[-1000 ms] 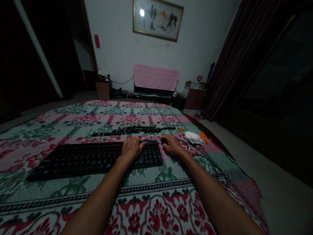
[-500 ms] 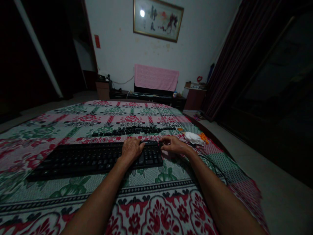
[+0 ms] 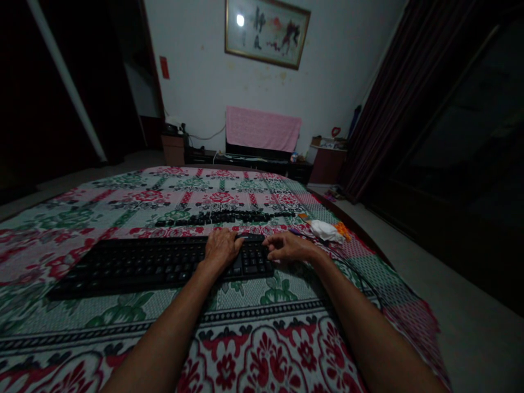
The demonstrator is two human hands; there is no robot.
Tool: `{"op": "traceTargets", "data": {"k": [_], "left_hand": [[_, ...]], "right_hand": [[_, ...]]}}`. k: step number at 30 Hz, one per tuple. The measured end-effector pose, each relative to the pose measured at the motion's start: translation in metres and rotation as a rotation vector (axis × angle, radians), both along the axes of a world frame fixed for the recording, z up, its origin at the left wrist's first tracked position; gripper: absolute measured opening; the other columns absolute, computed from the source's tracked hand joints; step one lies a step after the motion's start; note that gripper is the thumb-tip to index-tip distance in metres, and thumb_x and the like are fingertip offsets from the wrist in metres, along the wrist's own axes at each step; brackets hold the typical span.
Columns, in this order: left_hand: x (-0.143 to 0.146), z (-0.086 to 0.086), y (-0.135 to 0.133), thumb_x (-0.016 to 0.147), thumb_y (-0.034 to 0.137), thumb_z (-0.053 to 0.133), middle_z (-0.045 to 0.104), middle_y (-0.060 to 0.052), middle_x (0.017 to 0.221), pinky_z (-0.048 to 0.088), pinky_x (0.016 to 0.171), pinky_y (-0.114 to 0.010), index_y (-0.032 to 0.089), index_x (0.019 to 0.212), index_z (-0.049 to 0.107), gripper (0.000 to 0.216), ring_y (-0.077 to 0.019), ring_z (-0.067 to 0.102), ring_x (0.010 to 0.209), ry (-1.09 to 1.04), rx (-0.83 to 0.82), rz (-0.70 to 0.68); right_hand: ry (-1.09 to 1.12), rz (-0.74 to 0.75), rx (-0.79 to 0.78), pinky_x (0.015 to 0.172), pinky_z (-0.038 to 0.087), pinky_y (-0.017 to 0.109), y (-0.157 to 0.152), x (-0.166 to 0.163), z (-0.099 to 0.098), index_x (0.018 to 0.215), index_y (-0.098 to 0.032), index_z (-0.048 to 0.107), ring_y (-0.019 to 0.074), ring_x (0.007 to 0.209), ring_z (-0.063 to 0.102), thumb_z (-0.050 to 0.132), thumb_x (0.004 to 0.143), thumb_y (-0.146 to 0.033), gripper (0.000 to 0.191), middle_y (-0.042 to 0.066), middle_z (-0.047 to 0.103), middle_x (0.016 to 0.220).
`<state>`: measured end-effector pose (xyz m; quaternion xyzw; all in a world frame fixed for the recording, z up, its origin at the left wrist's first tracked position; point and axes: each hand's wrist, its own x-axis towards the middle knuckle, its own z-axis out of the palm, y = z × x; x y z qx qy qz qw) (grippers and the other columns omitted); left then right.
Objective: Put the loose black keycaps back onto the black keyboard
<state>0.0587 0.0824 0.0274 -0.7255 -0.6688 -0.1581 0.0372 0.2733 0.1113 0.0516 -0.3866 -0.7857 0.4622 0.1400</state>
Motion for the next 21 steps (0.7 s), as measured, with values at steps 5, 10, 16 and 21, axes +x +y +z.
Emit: {"op": "traceTargets", "data": {"k": [5, 10, 16, 21], "left_hand": [[-0.001, -0.002, 0.001, 0.080, 0.046, 0.034, 0.058, -0.009, 0.094, 0.033, 0.083, -0.034, 0.020, 0.097, 0.059, 0.040, -0.0216, 0.049, 0.093, -0.004, 0.000, -0.006], [0.000, 0.000, 0.000, 0.081, 0.045, 0.033, 0.058, -0.008, 0.093, 0.033, 0.083, -0.033, 0.019, 0.097, 0.059, 0.040, -0.0212, 0.049, 0.092, 0.020, 0.001, -0.003], [0.000, -0.002, 0.002, 0.081, 0.046, 0.034, 0.058, -0.008, 0.094, 0.033, 0.084, -0.033, 0.019, 0.099, 0.058, 0.040, -0.0215, 0.049, 0.094, 0.030, -0.001, 0.004], [-0.001, -0.003, 0.003, 0.081, 0.045, 0.033, 0.058, -0.008, 0.095, 0.032, 0.084, -0.034, 0.019, 0.098, 0.058, 0.040, -0.0217, 0.049, 0.093, 0.030, -0.015, -0.006]], "right_hand": [[-0.015, 0.033, -0.017, 0.049, 0.036, 0.017, 0.000, 0.001, 0.001, 0.092, -0.018, 0.057, 0.0057, 0.052, 0.046, 0.060, 0.062, -0.023, 0.031, -0.005, 0.053, 0.063], [-0.045, 0.011, -0.019, 0.045, 0.034, 0.016, -0.001, -0.002, 0.003, 0.094, -0.017, 0.055, 0.0060, 0.050, 0.046, 0.059, 0.062, -0.021, 0.033, -0.005, 0.052, 0.062], [-0.091, -0.045, -0.035, 0.043, 0.033, 0.015, -0.005, -0.009, 0.007, 0.095, -0.015, 0.053, 0.0054, 0.048, 0.045, 0.057, 0.061, -0.018, 0.035, -0.006, 0.050, 0.057], [-0.140, -0.053, -0.010, 0.040, 0.030, 0.014, -0.008, -0.014, 0.012, 0.094, -0.015, 0.054, 0.0047, 0.045, 0.043, 0.056, 0.061, -0.017, 0.034, -0.006, 0.051, 0.056]]}}
